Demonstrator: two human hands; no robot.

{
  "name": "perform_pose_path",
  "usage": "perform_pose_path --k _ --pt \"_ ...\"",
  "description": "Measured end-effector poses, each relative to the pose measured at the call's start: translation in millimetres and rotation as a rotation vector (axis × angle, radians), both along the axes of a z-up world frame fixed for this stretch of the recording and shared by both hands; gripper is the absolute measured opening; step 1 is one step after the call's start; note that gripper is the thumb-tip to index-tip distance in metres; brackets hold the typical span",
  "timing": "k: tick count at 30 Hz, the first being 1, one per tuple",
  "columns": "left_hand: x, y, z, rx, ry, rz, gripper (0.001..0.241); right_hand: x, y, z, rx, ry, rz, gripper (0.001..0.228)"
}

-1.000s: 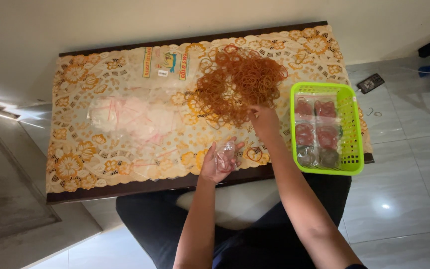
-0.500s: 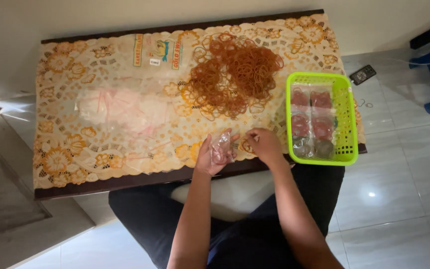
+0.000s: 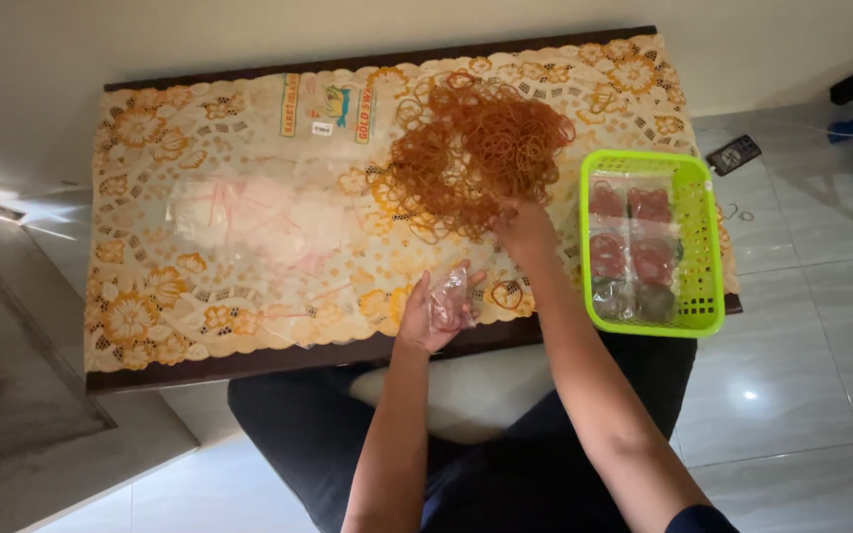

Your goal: Packaging rubber bands into small plastic bags

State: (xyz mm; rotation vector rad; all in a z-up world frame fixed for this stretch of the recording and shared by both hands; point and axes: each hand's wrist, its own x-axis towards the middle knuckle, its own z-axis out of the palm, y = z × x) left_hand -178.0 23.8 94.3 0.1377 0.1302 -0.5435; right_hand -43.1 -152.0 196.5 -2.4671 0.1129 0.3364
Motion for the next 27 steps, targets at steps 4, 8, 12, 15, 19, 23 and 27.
perform_pose_path --k 4,8,12,15,19,23,27 --pt "4 0 1 -0.002 0.013 -0.015 0.083 6 3 -20 -0.072 0.009 -0.042 0.03" --pt "3 0 4 0.024 0.027 -0.009 0.082 -8 0 -2 0.078 -0.073 -0.058 0.026" --pt "1 0 3 0.012 0.038 -0.002 0.081 -22 -19 -2 0.234 -0.29 -0.02 0.023" --pt "5 -2 -5 0.001 0.015 -0.001 0.082 -67 -23 60 0.227 -0.125 0.026 0.025" --pt "0 -2 3 0.006 0.049 0.014 0.075 -95 -43 6 0.14 -0.01 0.09 0.023" --pt "1 -2 8 0.006 -0.012 0.023 0.081 -104 -46 -34 0.18 -0.061 0.001 0.026" --pt "-3 0 -3 0.015 -0.026 0.048 0.08 -107 -44 -47 -0.032 -0.094 0.047 0.02"
